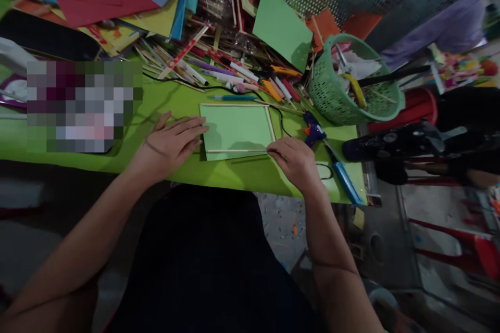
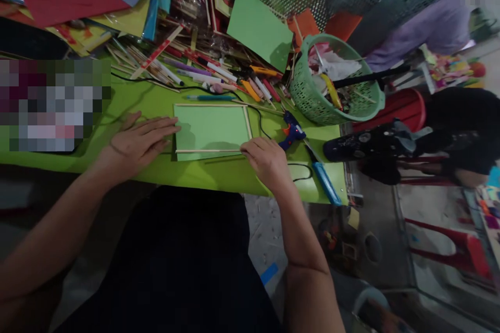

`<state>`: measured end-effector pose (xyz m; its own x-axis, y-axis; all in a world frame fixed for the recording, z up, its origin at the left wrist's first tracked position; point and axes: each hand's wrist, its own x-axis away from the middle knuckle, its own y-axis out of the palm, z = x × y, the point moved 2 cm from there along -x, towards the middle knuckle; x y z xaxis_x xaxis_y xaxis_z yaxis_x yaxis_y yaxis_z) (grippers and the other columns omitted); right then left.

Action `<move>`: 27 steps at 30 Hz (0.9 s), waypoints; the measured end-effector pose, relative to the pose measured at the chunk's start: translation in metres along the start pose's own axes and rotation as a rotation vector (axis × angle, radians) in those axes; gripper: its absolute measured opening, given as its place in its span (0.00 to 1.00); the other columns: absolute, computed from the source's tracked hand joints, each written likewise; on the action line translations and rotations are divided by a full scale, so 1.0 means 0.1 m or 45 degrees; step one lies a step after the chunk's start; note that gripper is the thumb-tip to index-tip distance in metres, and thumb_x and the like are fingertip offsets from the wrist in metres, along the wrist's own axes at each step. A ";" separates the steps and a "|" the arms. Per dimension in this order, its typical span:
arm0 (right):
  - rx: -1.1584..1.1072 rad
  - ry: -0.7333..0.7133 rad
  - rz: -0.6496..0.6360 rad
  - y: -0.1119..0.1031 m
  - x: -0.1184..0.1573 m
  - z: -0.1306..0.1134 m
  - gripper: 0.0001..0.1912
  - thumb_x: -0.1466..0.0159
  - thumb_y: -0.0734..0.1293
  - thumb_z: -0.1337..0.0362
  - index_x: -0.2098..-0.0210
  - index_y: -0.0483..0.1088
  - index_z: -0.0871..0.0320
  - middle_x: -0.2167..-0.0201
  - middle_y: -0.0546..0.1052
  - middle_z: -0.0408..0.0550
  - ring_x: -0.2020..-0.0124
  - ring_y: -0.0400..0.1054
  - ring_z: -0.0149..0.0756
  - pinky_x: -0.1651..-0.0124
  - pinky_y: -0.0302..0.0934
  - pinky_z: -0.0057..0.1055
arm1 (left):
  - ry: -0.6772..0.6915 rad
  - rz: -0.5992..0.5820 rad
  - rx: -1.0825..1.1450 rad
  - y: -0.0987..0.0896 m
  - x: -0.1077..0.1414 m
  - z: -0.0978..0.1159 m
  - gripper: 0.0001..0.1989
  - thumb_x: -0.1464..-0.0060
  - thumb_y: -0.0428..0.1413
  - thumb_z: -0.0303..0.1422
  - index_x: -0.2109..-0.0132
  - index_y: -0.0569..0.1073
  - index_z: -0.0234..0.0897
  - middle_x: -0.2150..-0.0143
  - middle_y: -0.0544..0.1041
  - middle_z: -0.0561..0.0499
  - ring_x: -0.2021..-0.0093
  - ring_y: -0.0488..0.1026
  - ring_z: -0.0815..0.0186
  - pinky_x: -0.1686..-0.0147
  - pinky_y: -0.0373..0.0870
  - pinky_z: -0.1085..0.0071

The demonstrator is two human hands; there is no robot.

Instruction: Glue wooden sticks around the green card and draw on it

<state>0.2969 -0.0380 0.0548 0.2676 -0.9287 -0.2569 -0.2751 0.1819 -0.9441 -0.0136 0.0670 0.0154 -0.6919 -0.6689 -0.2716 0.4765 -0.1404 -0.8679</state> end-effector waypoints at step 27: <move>0.096 -0.053 -0.126 0.08 0.03 0.01 0.10 0.29 0.64 0.71 0.58 0.76 0.54 0.61 0.82 0.51 0.61 0.72 0.42 0.58 0.61 0.39 | -0.031 0.104 0.108 0.02 0.28 0.24 0.12 0.33 0.54 0.35 0.50 0.82 0.53 0.49 0.84 0.53 0.49 0.80 0.59 0.34 0.65 0.51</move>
<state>0.2961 -0.0388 0.0463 0.3284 -0.9294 -0.1684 -0.1758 0.1150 -0.9777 -0.0191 0.0303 0.0161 -0.6360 -0.6982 -0.3288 0.5757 -0.1456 -0.8046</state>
